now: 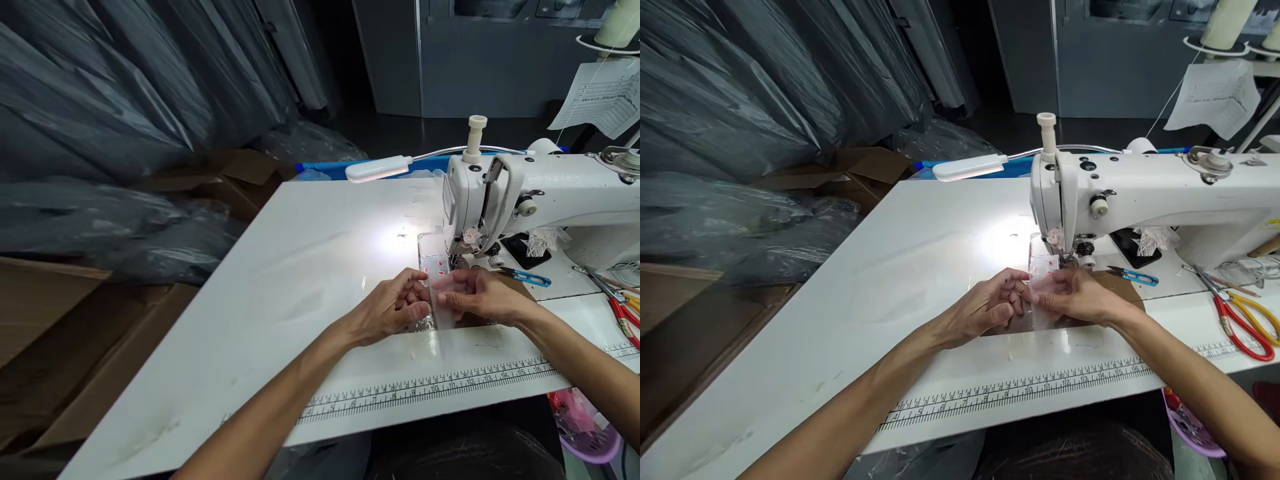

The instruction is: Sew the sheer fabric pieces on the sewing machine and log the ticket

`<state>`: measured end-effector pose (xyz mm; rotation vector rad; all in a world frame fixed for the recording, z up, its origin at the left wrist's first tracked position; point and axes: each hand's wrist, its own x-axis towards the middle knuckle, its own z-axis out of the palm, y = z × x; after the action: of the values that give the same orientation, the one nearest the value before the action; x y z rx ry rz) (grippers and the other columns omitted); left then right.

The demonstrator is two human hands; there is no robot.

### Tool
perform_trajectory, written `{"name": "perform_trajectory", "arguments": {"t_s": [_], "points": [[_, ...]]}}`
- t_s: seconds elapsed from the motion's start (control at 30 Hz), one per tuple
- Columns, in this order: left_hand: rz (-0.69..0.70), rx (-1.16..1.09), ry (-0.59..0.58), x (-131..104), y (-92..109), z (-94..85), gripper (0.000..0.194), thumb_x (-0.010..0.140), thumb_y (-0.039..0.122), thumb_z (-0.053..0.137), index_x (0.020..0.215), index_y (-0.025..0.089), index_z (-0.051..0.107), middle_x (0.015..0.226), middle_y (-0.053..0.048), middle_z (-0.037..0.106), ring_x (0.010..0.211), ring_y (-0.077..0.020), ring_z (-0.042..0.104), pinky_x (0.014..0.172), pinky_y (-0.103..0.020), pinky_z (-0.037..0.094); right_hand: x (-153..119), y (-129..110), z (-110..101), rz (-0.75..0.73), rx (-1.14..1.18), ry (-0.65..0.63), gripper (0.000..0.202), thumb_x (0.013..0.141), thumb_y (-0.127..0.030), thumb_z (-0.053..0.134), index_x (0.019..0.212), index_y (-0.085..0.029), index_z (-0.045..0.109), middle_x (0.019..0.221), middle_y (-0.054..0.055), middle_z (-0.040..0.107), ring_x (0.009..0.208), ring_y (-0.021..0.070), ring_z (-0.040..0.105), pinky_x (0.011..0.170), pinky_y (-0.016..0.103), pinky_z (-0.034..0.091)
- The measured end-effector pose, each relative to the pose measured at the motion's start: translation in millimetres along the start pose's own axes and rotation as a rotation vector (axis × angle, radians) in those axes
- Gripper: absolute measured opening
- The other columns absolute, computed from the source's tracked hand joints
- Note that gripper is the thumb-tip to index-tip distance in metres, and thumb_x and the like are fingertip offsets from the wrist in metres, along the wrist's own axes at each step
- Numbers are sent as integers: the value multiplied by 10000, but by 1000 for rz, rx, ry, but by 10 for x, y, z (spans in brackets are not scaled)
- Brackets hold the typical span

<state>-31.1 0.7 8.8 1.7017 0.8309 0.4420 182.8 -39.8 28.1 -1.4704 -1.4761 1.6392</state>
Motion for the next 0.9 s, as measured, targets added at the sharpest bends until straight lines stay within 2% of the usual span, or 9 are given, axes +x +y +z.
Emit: {"name": "perform_trajectory", "arguments": {"t_s": [0.07,0.17,0.2,0.3,0.37,0.47,0.67,0.8,0.9], "points": [[-45,46,84,-3,-15,33,536,732,458,692,1170,189,540,829,-23,641,646,-149,579,541,-258,462,6,37,-20,-98,-195,18,159,949,-273,562,1046,-175,641,790,18,652,725,144,620,658,261,518],[-81,83,178,-1,-38,88,433,745,408,683,1104,196,569,688,25,601,565,-139,559,507,-253,453,-26,166,-102,-270,-676,205,208,964,-237,490,1038,-158,668,900,67,674,821,199,633,757,334,513],[-85,78,185,0,-44,103,401,755,392,668,1093,200,572,661,33,593,549,-138,559,502,-253,456,-39,215,-122,-335,-804,221,234,962,-218,477,1085,-155,667,960,85,670,877,218,629,803,357,510],[-87,84,203,8,-50,126,366,756,339,656,1088,210,571,644,41,598,526,-134,568,499,-249,471,-46,334,-140,-517,-1050,147,334,949,-178,464,1242,-161,622,1108,135,607,1036,263,574,908,409,491],[-87,115,243,19,-47,122,368,749,329,664,1084,209,569,667,38,615,515,-129,570,494,-249,477,-17,376,-146,-549,-1158,140,371,944,-178,464,1291,-173,596,1129,155,566,1040,280,548,899,441,500],[-83,136,299,44,-48,105,383,746,362,682,1071,201,559,695,36,631,493,-121,567,494,-256,488,41,402,-190,-532,-1188,154,382,967,-208,449,1327,-179,572,1134,158,544,998,279,547,870,461,519],[-119,107,310,118,-103,101,438,734,405,692,1092,198,547,735,36,647,446,-104,558,489,-265,495,61,525,-281,-652,-954,230,371,1016,-273,408,1317,-155,589,1102,132,564,999,229,555,903,398,526],[-116,158,367,189,-121,117,462,723,433,693,1107,211,564,732,42,645,459,-104,549,481,-256,475,70,624,-282,-738,-912,228,345,994,-236,430,1278,-190,620,1102,123,572,1028,237,540,903,415,528],[-115,209,392,216,-118,116,498,695,451,716,1103,198,583,703,36,647,475,-110,538,490,-256,451,74,644,-290,-734,-895,235,331,975,-215,450,1239,-173,644,1123,128,578,1041,238,547,923,420,528]]}}
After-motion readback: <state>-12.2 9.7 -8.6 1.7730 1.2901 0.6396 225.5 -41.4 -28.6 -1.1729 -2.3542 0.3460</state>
